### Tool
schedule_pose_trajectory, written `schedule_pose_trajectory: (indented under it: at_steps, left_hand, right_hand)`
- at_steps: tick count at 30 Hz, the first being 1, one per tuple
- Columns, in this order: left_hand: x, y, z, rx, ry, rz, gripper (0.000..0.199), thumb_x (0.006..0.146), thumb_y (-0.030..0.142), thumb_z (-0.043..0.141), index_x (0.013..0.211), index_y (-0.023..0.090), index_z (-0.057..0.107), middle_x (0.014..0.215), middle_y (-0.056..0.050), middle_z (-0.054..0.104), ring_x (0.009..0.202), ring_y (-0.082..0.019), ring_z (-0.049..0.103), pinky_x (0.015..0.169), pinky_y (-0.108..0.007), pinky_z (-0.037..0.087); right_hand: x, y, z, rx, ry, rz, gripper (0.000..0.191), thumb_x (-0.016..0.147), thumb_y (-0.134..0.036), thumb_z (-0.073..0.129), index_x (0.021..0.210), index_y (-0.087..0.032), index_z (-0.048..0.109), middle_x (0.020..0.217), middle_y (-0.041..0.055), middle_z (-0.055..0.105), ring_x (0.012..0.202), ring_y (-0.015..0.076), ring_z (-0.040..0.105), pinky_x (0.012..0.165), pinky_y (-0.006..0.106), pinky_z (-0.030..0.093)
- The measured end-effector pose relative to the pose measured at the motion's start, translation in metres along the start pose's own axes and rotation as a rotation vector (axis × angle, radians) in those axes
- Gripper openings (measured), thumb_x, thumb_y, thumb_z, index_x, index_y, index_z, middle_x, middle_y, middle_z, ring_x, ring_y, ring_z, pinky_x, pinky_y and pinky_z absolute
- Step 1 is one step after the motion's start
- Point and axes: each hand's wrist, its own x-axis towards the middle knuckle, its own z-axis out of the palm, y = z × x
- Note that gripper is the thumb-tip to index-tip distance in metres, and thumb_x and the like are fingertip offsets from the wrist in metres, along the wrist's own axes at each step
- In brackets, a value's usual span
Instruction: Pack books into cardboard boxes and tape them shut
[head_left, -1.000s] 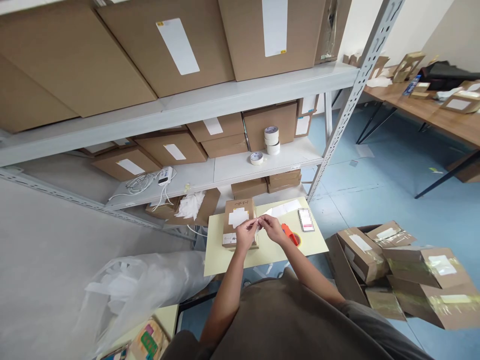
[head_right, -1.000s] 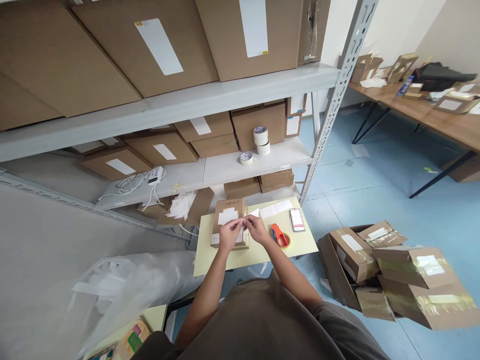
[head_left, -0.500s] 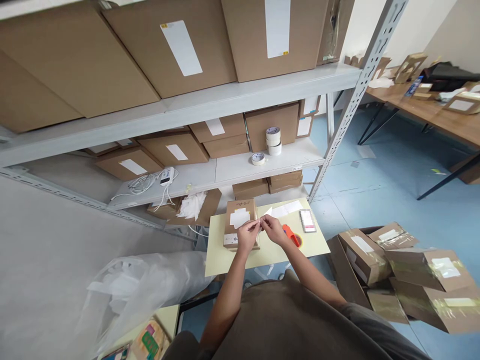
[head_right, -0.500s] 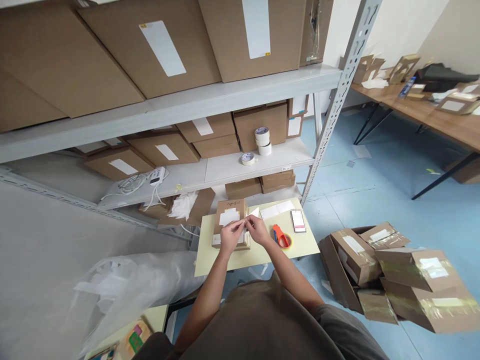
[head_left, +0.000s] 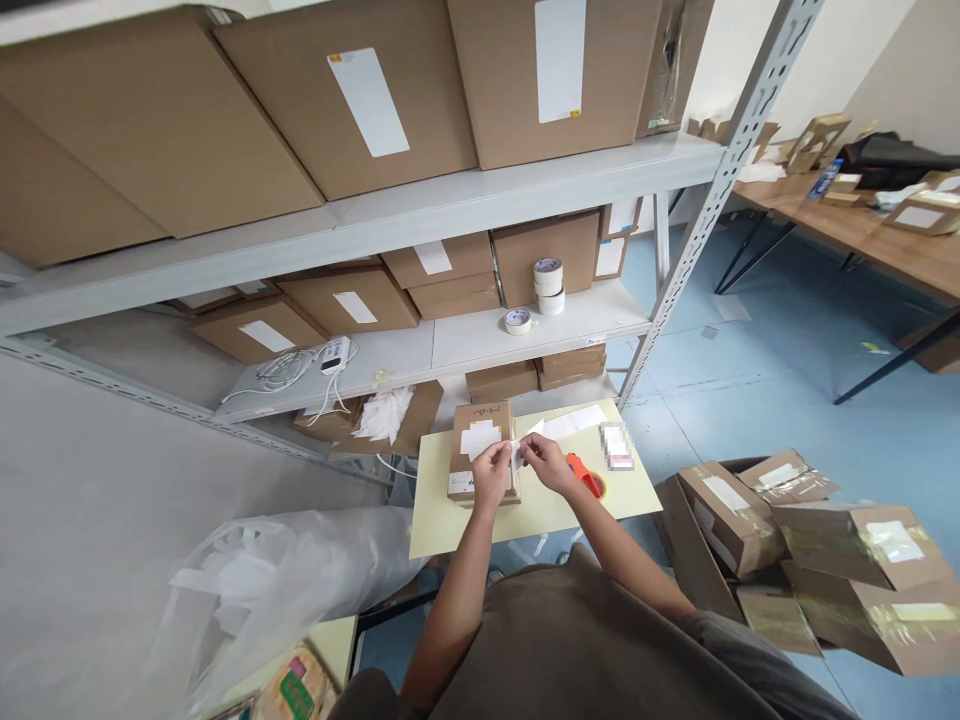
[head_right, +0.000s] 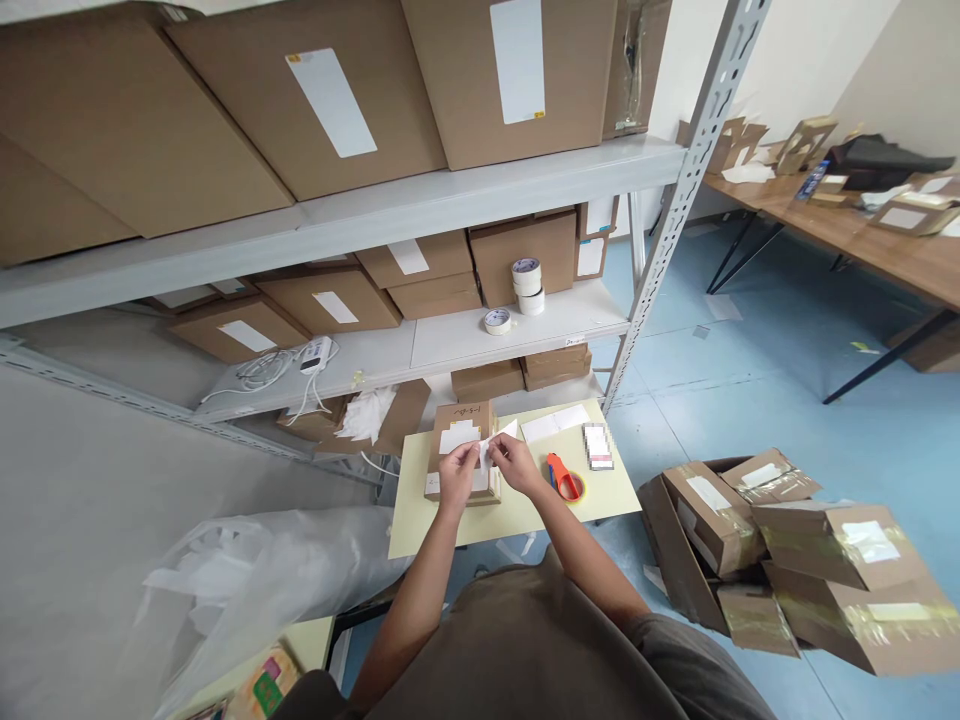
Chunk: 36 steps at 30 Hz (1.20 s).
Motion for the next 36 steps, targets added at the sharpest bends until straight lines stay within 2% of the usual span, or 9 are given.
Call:
schedule_pose_trajectory:
  at_steps: [2,8,12,17,22,26,30,33,36]
  left_hand:
    - [0.001,-0.003,0.001,-0.042,0.025,-0.029,0.052,0.088,0.066,0.07,0.1,0.017,0.081,0.093,-0.009,0.081,0.086,-0.023,0.075,0.079,-0.033,0.061]
    - [-0.001,0.0,0.004,-0.072,-0.11,-0.012,0.054,0.085,0.066,0.076,0.104,0.016,0.082,0.094,-0.009,0.08,0.089,-0.023,0.074,0.081,-0.032,0.059]
    - [0.002,-0.007,0.001,-0.033,-0.078,-0.037,0.05,0.082,0.066,0.079,0.087,0.016,0.082,0.08,-0.004,0.076,0.078,-0.021,0.069,0.074,-0.029,0.056]
    - [0.003,-0.02,-0.005,-0.062,0.046,-0.121,0.052,0.083,0.069,0.076,0.081,0.017,0.079,0.074,-0.002,0.072,0.073,-0.019,0.066,0.07,-0.028,0.054]
    - [0.001,-0.021,-0.008,0.015,0.023,-0.079,0.055,0.082,0.071,0.075,0.072,0.017,0.074,0.064,0.0,0.064,0.066,-0.016,0.06,0.062,-0.024,0.048]
    - [0.013,-0.03,-0.017,-0.055,0.0,-0.129,0.057,0.079,0.074,0.076,0.077,0.017,0.076,0.067,-0.001,0.067,0.065,-0.016,0.06,0.062,-0.025,0.049]
    - [0.04,-0.046,-0.051,-0.191,0.109,-0.212,0.057,0.07,0.072,0.083,0.082,0.016,0.076,0.072,-0.002,0.07,0.067,-0.016,0.062,0.063,-0.027,0.05]
    - [0.065,-0.059,-0.096,-0.248,0.369,-0.22,0.06,0.065,0.075,0.083,0.074,0.017,0.07,0.062,0.002,0.061,0.06,-0.013,0.055,0.058,-0.025,0.044]
    - [0.085,-0.07,-0.147,-0.227,0.604,-0.224,0.06,0.066,0.077,0.079,0.062,0.021,0.058,0.053,0.005,0.051,0.054,-0.011,0.047,0.052,-0.024,0.038]
  right_hand:
    - [0.0,0.0,0.0,0.026,-0.005,0.003,0.028,0.096,-0.051,0.061,0.086,-0.025,0.061,0.08,0.0002,0.066,0.073,0.0182,0.065,0.071,0.032,0.052]
    - [0.002,0.001,-0.003,0.031,-0.011,0.009,0.027,0.095,-0.05,0.062,0.087,-0.025,0.062,0.08,0.0003,0.067,0.075,0.0187,0.064,0.073,0.032,0.052]
    - [0.002,0.005,-0.005,0.081,-0.026,0.031,0.023,0.092,-0.046,0.063,0.085,-0.024,0.061,0.078,-0.001,0.065,0.073,0.018,0.063,0.071,0.032,0.051]
    - [0.003,0.016,-0.002,0.164,0.063,0.141,0.022,0.089,-0.042,0.062,0.078,-0.025,0.054,0.074,-0.0016,0.064,0.072,0.0184,0.064,0.07,0.032,0.052]
    - [0.011,0.023,0.019,0.192,0.066,0.177,0.036,0.086,-0.057,0.071,0.082,-0.025,0.055,0.073,-0.0023,0.063,0.07,0.0181,0.063,0.066,0.031,0.051]
    - [0.019,0.023,0.026,0.187,0.047,0.144,0.046,0.083,-0.067,0.074,0.08,-0.026,0.055,0.073,-0.0026,0.059,0.07,0.0176,0.059,0.068,0.032,0.05]
    - [0.024,0.022,0.019,0.185,0.137,0.169,0.045,0.082,-0.064,0.077,0.076,-0.025,0.055,0.073,-0.0016,0.06,0.073,0.0187,0.057,0.071,0.033,0.051]
    - [0.03,0.025,0.021,0.193,0.264,0.199,0.044,0.08,-0.061,0.08,0.074,-0.025,0.055,0.073,0.0,0.063,0.074,0.0201,0.059,0.074,0.035,0.053]
    - [0.043,0.032,0.042,0.239,0.377,0.245,0.046,0.073,-0.058,0.085,0.072,-0.025,0.053,0.07,-0.0006,0.062,0.071,0.0197,0.059,0.074,0.037,0.055]
